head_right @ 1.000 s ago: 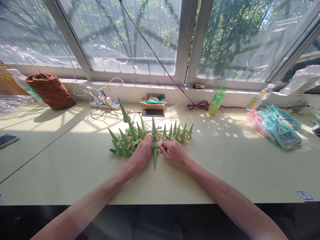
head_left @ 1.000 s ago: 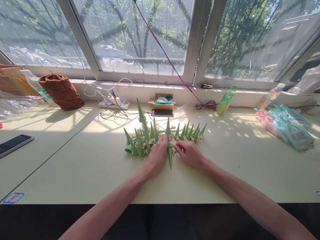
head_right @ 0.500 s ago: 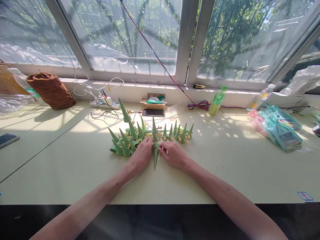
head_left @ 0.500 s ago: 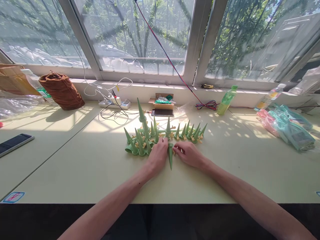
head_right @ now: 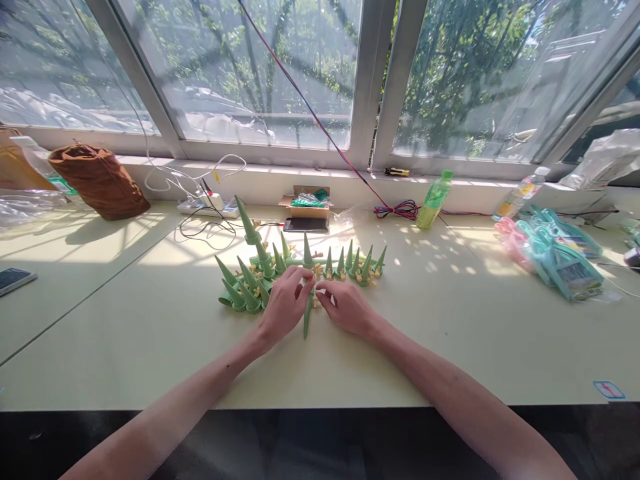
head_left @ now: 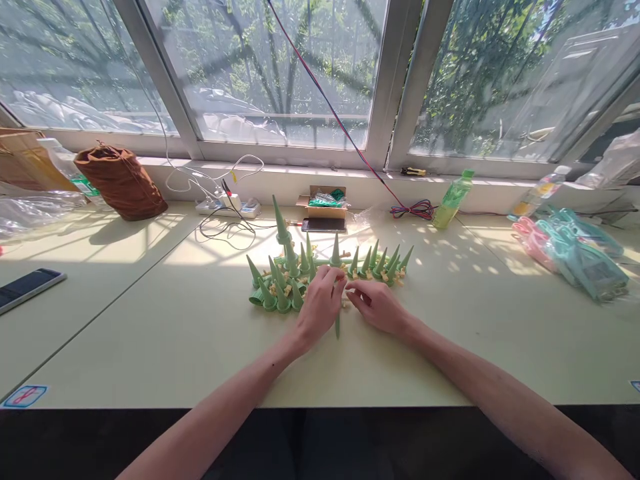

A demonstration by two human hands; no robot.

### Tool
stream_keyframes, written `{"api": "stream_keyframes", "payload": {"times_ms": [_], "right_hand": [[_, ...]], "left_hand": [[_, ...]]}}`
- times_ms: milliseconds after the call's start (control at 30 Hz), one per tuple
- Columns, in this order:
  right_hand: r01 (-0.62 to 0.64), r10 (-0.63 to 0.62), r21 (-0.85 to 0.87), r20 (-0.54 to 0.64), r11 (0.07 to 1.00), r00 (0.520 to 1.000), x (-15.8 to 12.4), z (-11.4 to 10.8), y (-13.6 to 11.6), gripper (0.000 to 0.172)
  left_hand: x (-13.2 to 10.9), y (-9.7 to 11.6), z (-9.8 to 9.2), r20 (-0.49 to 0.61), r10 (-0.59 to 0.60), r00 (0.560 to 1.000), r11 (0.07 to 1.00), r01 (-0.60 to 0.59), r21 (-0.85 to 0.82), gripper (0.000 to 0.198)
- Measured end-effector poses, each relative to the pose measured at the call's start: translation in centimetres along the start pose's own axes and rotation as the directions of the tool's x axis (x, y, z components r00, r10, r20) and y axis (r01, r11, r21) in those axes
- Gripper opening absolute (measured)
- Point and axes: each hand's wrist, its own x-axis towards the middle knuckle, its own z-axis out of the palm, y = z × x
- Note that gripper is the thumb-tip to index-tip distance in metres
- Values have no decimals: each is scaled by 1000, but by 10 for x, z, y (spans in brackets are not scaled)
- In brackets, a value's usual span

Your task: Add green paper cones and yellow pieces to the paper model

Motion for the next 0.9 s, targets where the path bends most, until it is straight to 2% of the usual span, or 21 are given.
{"api": "stream_keyframes", "payload": {"times_ms": [200, 367, 533, 633, 800, 900], "right_hand": [[-23, 35, 84, -150, 996, 988, 0, -3, -5, 19], [-8, 22, 68, -194, 998, 981, 1, -4, -7, 17], [29, -19, 46, -210, 999, 977, 2, -5, -9, 16], [-7, 22, 64, -252, 998, 968, 1, -5, -9, 17], [-99, 126, 86, -426, 991, 896, 0, -6, -10, 17], [-107, 125, 66, -519, 992, 846, 0, -8, -12, 15]], "left_hand": [[1, 5, -3, 84, -155, 984, 931, 174, -322, 23], [1, 9, -3, 133, -214, 968, 849, 252, -465, 31], [1, 13, -4, 151, -254, 955, 806, 296, -513, 36], [1, 12, -3, 118, -253, 960, 797, 276, -537, 34], [0, 8, -1, 62, -263, 963, 828, 259, -498, 36], [-1, 8, -2, 1, -210, 978, 888, 191, -419, 18]]}}
